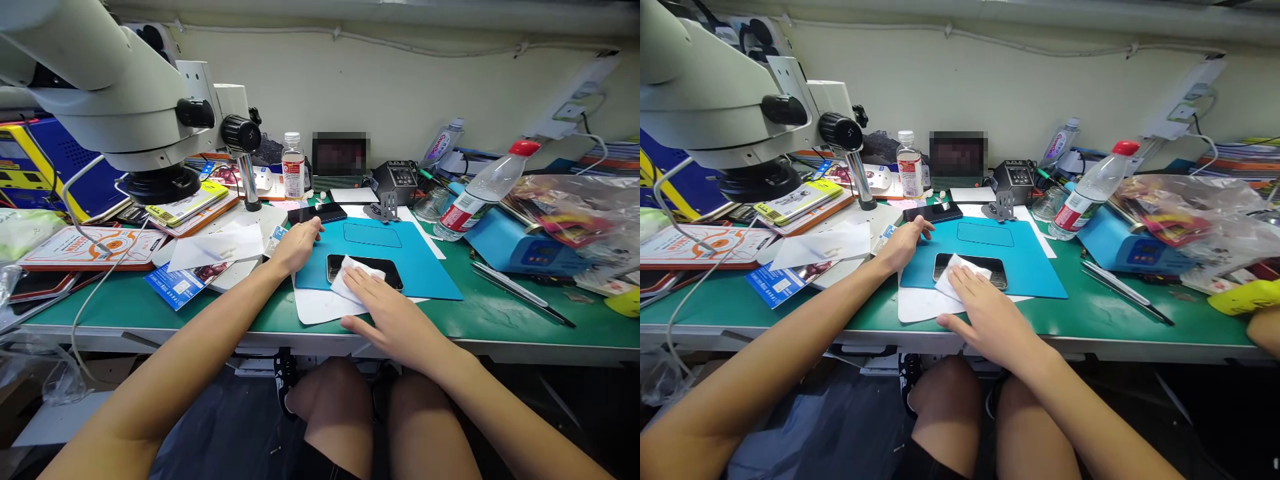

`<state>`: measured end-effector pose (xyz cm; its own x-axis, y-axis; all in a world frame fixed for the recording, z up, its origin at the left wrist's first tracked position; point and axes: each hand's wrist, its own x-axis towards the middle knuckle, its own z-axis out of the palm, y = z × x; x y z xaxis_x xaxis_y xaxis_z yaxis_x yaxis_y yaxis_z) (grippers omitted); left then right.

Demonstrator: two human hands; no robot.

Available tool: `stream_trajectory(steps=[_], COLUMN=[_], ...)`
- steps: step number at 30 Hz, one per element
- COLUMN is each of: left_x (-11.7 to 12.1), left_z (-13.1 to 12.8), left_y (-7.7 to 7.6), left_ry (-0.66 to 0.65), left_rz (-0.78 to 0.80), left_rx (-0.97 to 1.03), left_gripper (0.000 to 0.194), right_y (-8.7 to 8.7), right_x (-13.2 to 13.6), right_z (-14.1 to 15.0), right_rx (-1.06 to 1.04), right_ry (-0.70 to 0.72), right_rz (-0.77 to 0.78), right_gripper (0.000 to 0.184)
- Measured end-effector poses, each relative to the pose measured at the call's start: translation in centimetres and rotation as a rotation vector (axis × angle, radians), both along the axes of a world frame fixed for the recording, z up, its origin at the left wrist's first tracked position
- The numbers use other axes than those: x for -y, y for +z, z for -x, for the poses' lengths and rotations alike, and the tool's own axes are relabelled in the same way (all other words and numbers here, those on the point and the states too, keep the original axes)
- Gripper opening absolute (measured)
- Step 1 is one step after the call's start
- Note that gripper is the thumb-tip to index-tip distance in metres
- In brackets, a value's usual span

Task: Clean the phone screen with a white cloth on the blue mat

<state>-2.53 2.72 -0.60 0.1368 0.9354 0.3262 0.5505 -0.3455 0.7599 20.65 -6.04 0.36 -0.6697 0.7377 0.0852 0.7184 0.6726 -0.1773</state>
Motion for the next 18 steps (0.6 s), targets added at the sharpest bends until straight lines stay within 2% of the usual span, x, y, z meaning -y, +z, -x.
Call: stream_trajectory(steps=[3,7,10,15,18], left_x=[0.0,0.1,0.2,0.2,0.2], left_z=[0.0,-0.1,0.0,-0.1,-0.1], left_y=[0.1,0.1,-0.1,-0.2,-0.1], left_ry=[-0.006,-0.002,-0.012,-0.028,-0.038], left_rz=[-0.003,0.005,0.024,0.025,0.027], left_rx=[0.000,-0.007,-0.020,-0.030,-0.023], left_gripper=[0.070,0.074,0.077,0.078,0.077], right_y=[0.1,0.2,-0.1,-0.5,-0.3], right_x=[-0.1,-2.5,-2.5,1.7,2.2], right_z=[0.0,3.2,4.2,0.9,-0.3], right_rx=[0.023,0.002,-0.050,-0.082,-0.054], right_ry=[-0.008,-0.034,-0.061,-0.073,-0.070], right_rz=[0.016,0.016,-0.014,-0.023,-0.001], right_gripper=[0.081,0.085,0.087,0.081,0.085])
